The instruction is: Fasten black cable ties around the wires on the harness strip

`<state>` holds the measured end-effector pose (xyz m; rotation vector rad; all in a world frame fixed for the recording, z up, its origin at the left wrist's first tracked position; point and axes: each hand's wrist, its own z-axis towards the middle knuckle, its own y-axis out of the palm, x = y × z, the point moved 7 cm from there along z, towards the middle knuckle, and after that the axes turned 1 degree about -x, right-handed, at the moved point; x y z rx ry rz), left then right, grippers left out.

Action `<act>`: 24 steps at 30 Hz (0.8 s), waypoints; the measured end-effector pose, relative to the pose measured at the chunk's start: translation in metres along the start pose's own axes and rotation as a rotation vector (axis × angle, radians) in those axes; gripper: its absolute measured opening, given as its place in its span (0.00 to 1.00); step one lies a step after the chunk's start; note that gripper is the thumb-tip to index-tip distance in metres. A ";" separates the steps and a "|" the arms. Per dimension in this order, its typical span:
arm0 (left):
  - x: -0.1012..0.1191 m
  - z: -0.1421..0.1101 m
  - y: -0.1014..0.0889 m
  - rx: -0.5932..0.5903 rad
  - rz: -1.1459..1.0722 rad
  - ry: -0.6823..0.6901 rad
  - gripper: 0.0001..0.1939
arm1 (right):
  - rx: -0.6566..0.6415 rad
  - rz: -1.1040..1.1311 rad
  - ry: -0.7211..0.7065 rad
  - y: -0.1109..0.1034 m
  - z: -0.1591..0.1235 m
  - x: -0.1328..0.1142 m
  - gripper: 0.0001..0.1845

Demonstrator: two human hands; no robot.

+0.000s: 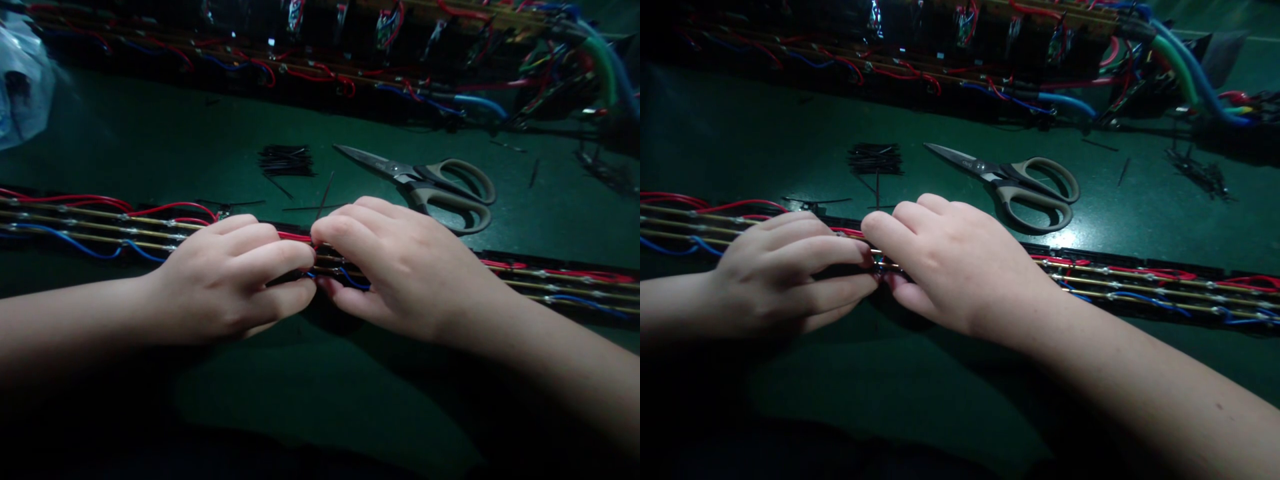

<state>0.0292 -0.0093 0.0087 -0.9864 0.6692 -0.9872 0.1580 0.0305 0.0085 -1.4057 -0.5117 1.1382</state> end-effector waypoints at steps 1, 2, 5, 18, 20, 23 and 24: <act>0.000 0.000 0.000 0.002 0.001 0.002 0.06 | -0.007 0.000 0.005 0.000 0.000 0.000 0.13; 0.000 0.000 0.000 0.005 0.002 0.005 0.06 | -0.013 -0.001 0.009 0.001 0.001 0.000 0.13; 0.000 0.000 -0.001 0.003 0.012 0.018 0.06 | -0.019 -0.002 0.015 0.002 0.002 0.001 0.13; 0.000 0.001 -0.002 0.002 -0.005 0.021 0.06 | 0.000 -0.006 0.005 0.002 -0.001 0.001 0.13; 0.000 0.001 -0.002 0.000 -0.002 0.018 0.06 | -0.007 -0.004 0.009 0.002 -0.001 0.001 0.13; 0.000 0.002 -0.002 -0.006 0.005 0.016 0.06 | -0.009 -0.003 0.010 0.002 -0.001 0.001 0.13; 0.000 0.002 -0.002 -0.004 0.004 0.015 0.06 | -0.004 -0.004 0.007 0.002 -0.001 0.001 0.13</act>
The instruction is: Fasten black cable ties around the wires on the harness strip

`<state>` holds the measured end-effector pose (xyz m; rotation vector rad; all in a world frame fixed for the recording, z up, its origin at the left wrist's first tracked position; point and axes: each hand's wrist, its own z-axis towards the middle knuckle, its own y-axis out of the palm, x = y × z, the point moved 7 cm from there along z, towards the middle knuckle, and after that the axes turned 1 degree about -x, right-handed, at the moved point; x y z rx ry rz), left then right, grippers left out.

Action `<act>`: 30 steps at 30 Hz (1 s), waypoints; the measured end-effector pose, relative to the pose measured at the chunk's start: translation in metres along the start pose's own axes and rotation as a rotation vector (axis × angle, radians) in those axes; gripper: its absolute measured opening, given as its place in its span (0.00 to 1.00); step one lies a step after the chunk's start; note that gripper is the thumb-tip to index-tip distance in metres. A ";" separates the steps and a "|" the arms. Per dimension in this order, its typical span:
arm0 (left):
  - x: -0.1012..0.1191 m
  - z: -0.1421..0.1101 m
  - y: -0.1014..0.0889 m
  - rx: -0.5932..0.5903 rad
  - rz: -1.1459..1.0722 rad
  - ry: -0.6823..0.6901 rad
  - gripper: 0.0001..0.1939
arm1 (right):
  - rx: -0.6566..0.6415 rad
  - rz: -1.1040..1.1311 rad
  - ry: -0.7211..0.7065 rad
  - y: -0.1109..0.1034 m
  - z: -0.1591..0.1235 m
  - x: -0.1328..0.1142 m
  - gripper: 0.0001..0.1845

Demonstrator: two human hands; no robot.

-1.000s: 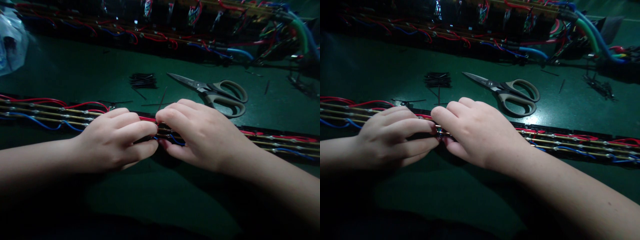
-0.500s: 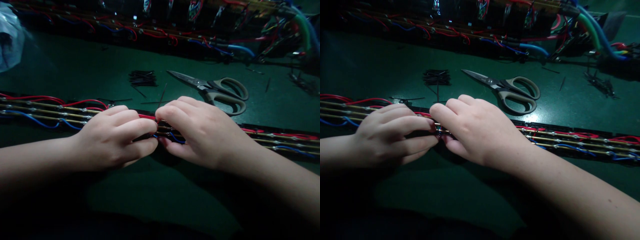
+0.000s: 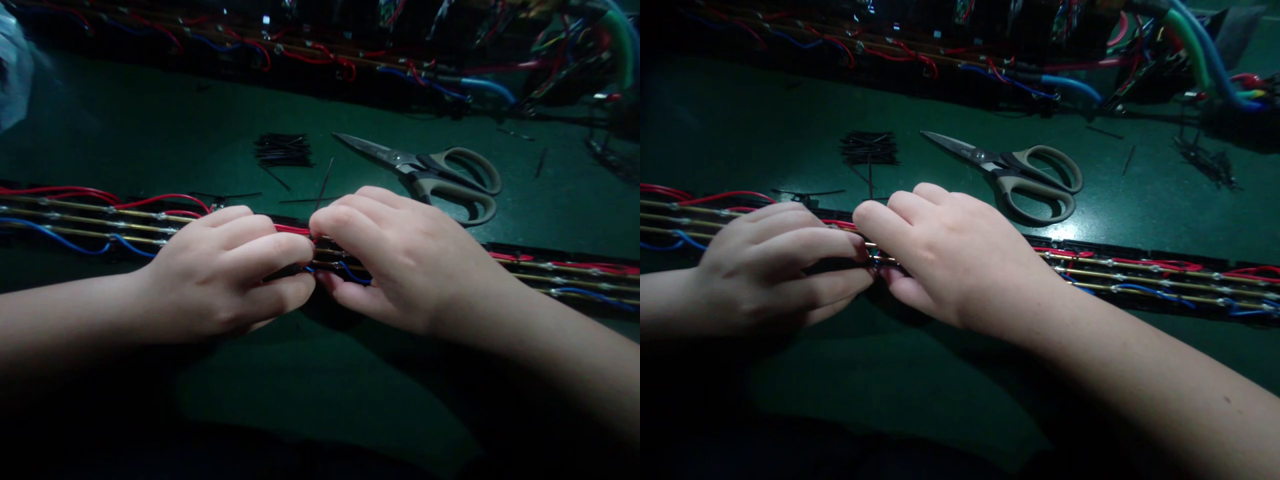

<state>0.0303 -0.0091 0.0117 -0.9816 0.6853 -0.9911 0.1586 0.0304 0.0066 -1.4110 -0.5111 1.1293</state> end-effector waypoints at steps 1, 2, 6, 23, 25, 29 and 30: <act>0.000 0.000 0.000 0.000 -0.002 -0.001 0.06 | 0.004 -0.001 -0.002 0.000 0.000 0.000 0.13; 0.000 0.000 0.000 0.001 -0.004 0.000 0.06 | 0.007 -0.001 -0.003 0.000 0.000 0.000 0.13; 0.000 0.001 0.001 -0.014 -0.005 0.008 0.07 | -0.004 -0.014 0.013 0.001 0.001 0.000 0.14; 0.002 0.006 -0.001 -0.011 0.002 -0.027 0.04 | -0.030 -0.014 0.016 -0.001 -0.001 -0.002 0.17; 0.001 0.004 -0.001 -0.015 -0.009 -0.023 0.05 | -0.032 -0.011 0.025 0.000 0.000 -0.001 0.16; 0.000 0.001 -0.001 -0.019 -0.042 -0.030 0.05 | -0.035 -0.010 0.036 0.001 0.000 0.001 0.16; 0.000 0.001 -0.001 -0.017 -0.052 -0.034 0.04 | -0.027 -0.007 0.029 0.001 0.000 0.000 0.15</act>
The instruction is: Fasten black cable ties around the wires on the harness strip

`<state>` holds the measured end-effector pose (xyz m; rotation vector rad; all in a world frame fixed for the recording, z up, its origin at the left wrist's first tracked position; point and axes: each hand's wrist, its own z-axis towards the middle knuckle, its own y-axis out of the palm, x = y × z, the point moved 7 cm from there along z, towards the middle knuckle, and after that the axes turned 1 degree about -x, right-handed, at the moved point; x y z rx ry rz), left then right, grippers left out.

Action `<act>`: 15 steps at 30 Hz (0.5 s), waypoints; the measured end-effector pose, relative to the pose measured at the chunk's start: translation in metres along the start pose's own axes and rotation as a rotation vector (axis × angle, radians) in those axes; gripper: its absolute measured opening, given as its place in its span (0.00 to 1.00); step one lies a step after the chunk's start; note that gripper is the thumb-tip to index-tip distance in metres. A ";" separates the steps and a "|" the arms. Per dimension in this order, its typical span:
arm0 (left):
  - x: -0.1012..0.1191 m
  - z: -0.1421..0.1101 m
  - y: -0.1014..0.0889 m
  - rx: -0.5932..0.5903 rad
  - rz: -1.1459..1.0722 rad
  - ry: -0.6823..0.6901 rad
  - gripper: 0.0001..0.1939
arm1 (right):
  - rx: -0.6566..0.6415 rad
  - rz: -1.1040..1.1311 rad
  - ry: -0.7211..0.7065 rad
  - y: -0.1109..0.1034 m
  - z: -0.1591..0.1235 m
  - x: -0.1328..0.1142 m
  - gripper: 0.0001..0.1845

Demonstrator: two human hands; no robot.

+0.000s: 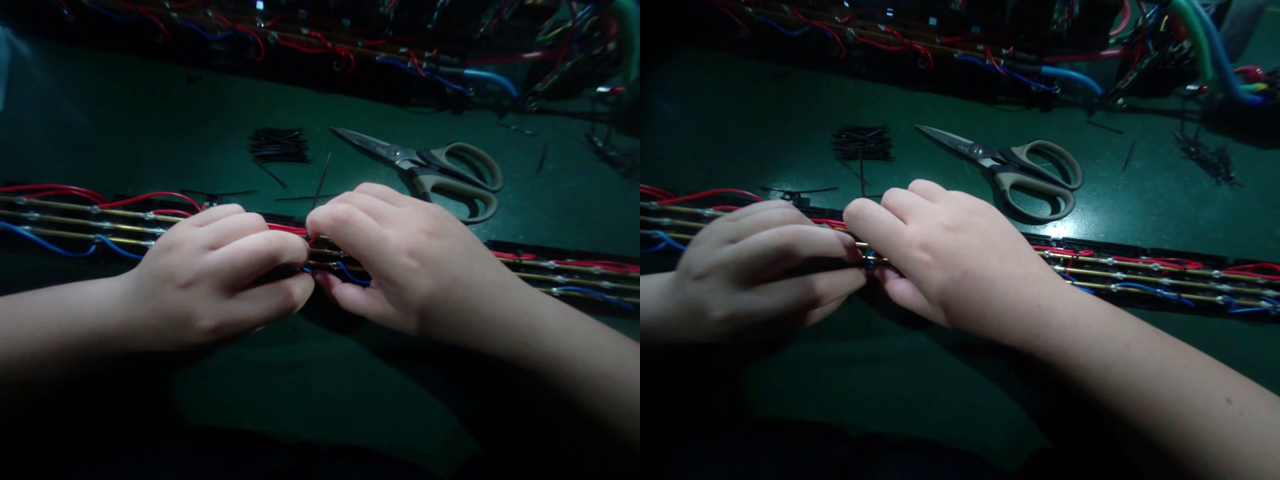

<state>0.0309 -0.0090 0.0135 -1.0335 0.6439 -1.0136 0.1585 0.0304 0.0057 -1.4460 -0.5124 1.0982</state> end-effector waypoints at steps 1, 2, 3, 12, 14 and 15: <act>0.000 0.000 -0.001 0.004 -0.013 -0.009 0.04 | 0.009 0.002 -0.005 0.000 0.000 0.000 0.15; -0.001 0.000 -0.002 0.006 -0.035 -0.023 0.04 | 0.017 0.004 -0.006 -0.001 0.000 0.000 0.15; -0.002 0.000 -0.003 0.007 -0.068 -0.046 0.04 | 0.023 0.008 -0.003 -0.001 0.000 0.000 0.15; -0.006 -0.006 -0.007 0.027 -0.231 -0.110 0.08 | 0.014 0.043 0.006 -0.003 0.001 0.000 0.12; -0.006 -0.005 -0.008 0.030 -0.220 -0.105 0.08 | 0.019 0.033 -0.006 -0.003 0.000 0.000 0.12; -0.005 -0.004 -0.008 0.026 -0.213 -0.095 0.08 | 0.024 0.027 -0.013 -0.002 0.000 0.000 0.12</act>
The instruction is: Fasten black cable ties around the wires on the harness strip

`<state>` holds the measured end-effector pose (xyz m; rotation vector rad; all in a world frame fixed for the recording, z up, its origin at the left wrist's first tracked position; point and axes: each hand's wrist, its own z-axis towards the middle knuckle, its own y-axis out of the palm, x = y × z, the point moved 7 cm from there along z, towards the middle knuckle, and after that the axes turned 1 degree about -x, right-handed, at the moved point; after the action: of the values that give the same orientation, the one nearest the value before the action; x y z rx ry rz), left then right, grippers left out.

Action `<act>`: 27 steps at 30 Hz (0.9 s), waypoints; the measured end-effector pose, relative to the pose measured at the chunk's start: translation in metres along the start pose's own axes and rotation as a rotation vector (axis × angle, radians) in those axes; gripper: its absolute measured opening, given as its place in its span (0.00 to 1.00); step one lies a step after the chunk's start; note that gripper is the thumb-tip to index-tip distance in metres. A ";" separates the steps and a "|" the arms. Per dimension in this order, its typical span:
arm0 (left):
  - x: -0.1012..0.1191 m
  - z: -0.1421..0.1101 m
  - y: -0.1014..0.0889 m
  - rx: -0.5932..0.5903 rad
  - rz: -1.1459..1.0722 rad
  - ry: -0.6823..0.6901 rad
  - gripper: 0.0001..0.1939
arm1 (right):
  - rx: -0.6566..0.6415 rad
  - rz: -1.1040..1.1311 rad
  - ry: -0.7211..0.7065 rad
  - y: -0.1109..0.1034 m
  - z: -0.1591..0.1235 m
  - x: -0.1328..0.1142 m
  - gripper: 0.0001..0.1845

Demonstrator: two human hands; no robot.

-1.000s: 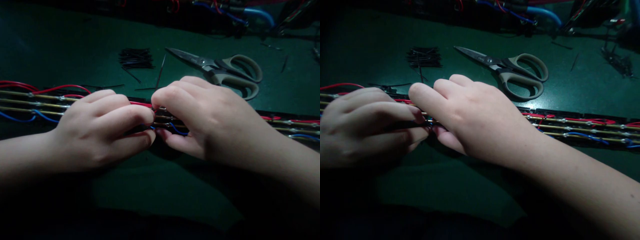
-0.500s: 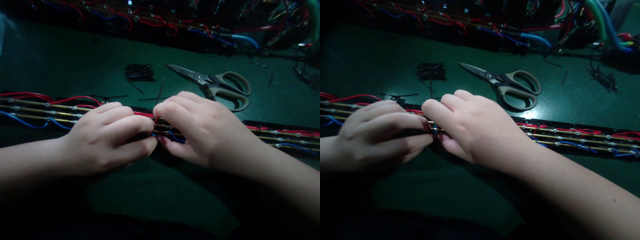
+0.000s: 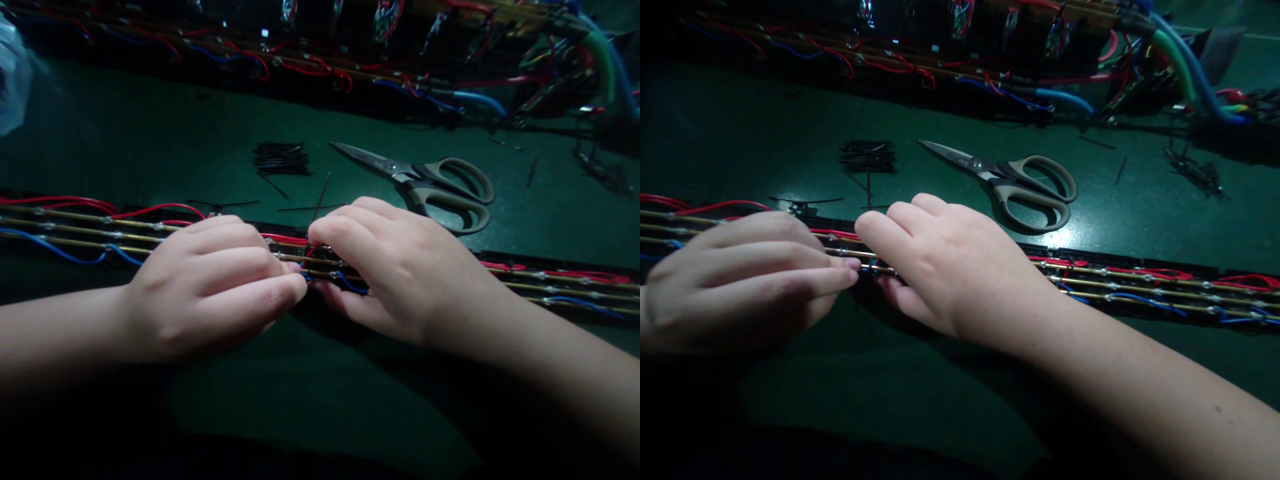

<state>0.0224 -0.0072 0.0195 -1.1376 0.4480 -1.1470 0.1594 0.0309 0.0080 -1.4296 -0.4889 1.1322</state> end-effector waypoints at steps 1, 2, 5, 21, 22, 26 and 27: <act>0.001 0.001 0.000 -0.002 0.007 0.008 0.07 | 0.006 -0.006 -0.009 0.000 0.000 0.000 0.12; 0.001 0.002 0.000 -0.002 0.016 0.006 0.07 | 0.014 -0.012 -0.018 0.000 -0.001 -0.001 0.12; 0.001 0.001 0.000 0.001 0.057 -0.019 0.06 | 0.036 -0.029 -0.044 0.001 -0.001 -0.002 0.13; -0.013 0.000 0.006 -0.182 0.409 -0.328 0.17 | -0.006 -0.067 0.045 -0.004 0.000 -0.001 0.10; -0.013 0.000 0.006 -0.186 0.414 -0.325 0.17 | -0.014 -0.072 0.067 -0.005 0.000 -0.001 0.09; -0.012 0.000 0.007 -0.181 0.427 -0.308 0.17 | -0.067 -0.157 0.205 -0.010 -0.002 0.002 0.07; -0.012 0.000 0.007 -0.180 0.424 -0.305 0.17 | -0.081 -0.173 0.232 -0.011 -0.002 0.003 0.07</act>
<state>0.0206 0.0031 0.0108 -1.2741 0.5299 -0.5618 0.1660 0.0350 0.0167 -1.5355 -0.4873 0.8050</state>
